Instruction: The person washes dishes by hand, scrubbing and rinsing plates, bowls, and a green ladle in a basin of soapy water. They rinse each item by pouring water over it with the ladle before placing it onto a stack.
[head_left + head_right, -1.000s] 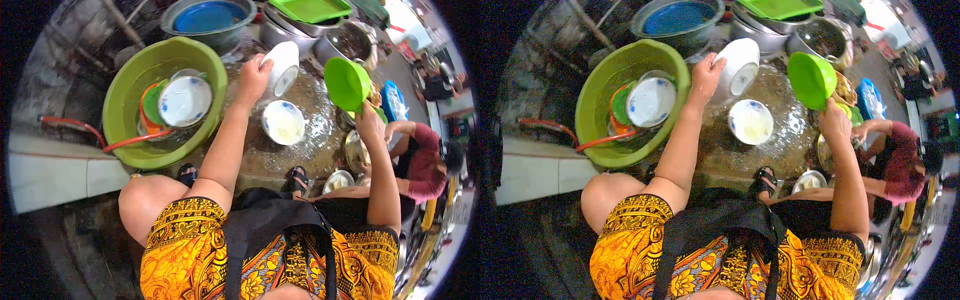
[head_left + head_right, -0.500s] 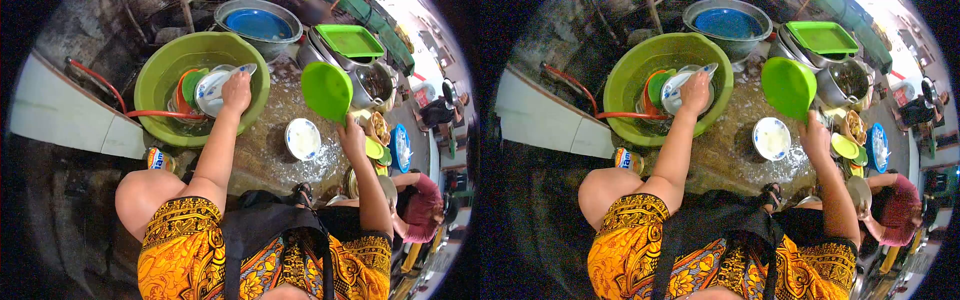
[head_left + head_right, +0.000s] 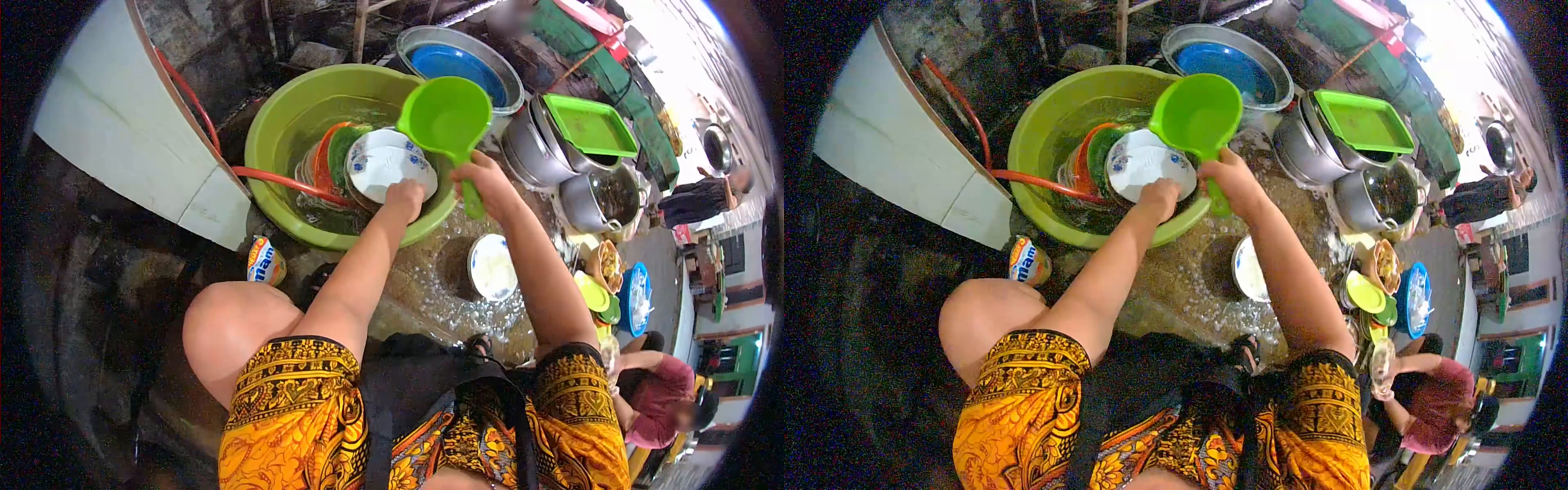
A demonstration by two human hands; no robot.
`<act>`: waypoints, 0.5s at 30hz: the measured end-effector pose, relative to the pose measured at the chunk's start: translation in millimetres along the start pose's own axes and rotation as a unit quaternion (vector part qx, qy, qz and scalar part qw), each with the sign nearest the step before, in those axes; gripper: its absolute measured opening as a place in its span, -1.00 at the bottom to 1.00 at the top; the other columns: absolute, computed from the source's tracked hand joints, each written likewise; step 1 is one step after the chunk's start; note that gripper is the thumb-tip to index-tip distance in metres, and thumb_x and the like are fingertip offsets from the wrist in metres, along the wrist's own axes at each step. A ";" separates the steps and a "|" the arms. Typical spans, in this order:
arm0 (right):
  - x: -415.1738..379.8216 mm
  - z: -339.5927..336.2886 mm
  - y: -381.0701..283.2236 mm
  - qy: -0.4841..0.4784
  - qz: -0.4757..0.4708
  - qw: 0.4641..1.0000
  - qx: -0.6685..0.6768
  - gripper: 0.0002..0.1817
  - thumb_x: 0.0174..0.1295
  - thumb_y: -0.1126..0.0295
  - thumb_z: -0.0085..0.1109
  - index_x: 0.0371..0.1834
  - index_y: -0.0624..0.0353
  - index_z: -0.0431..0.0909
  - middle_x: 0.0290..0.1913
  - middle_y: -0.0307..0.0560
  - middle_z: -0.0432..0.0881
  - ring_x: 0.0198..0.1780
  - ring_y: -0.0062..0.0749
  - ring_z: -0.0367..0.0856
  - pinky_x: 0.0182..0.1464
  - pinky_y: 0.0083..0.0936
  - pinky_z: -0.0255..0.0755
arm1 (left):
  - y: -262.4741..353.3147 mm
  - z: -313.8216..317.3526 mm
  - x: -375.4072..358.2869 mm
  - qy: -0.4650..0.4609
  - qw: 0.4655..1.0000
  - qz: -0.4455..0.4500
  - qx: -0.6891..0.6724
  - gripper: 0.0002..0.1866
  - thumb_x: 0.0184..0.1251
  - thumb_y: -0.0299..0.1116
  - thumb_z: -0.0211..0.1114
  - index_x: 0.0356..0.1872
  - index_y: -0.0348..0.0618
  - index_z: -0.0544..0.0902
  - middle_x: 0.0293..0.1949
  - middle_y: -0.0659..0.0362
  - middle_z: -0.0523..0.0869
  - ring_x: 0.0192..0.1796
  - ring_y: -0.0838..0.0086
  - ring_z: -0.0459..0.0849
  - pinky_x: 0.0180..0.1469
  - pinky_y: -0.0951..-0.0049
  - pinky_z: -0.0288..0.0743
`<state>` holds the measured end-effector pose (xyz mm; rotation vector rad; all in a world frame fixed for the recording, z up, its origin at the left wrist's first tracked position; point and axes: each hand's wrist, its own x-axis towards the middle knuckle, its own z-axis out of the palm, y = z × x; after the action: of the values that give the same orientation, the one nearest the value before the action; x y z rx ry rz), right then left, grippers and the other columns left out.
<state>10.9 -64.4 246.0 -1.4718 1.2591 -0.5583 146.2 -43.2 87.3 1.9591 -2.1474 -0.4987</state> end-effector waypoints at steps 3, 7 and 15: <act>41.6 35.6 -21.8 -0.099 0.015 0.981 0.167 -0.79 0.10 0.47 0.11 -0.20 0.30 0.42 -0.43 -0.07 0.52 -0.53 -0.41 0.50 -0.49 -0.41 0.52 | -5.2 0.3 1.7 -0.061 0.996 -0.060 -0.009 -0.64 0.18 -0.45 0.00 0.00 0.04 0.55 0.11 0.08 0.43 0.22 0.21 0.37 0.27 -0.05 0.13; 88.1 85.4 -37.7 -0.182 0.047 0.971 0.145 -0.78 0.14 0.47 0.05 -0.17 0.35 0.39 -0.38 -0.01 0.51 -0.54 -0.37 0.50 -0.57 -0.36 0.51 | -12.4 0.3 8.3 -0.132 0.980 -0.135 -0.058 -0.43 0.17 -0.44 0.08 0.23 0.37 0.36 0.34 0.12 0.20 0.37 0.07 0.15 0.31 -0.32 -0.22; 162.5 199.5 -53.2 -0.191 -0.061 0.919 -0.340 -0.71 0.18 0.39 -0.05 -0.13 0.37 0.48 -0.58 0.08 0.58 -0.69 -0.17 0.57 -0.68 -0.30 0.49 | -32.1 19.2 32.2 -0.095 0.984 -0.141 -0.051 -0.45 0.34 -0.09 -0.10 0.37 0.34 0.13 0.45 0.26 -0.01 0.48 0.20 -0.17 0.36 -0.18 -0.50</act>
<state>256.4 -135.7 185.6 -2.1220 1.0933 0.1279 165.5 -75.1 54.9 2.2503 -1.9059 -0.8564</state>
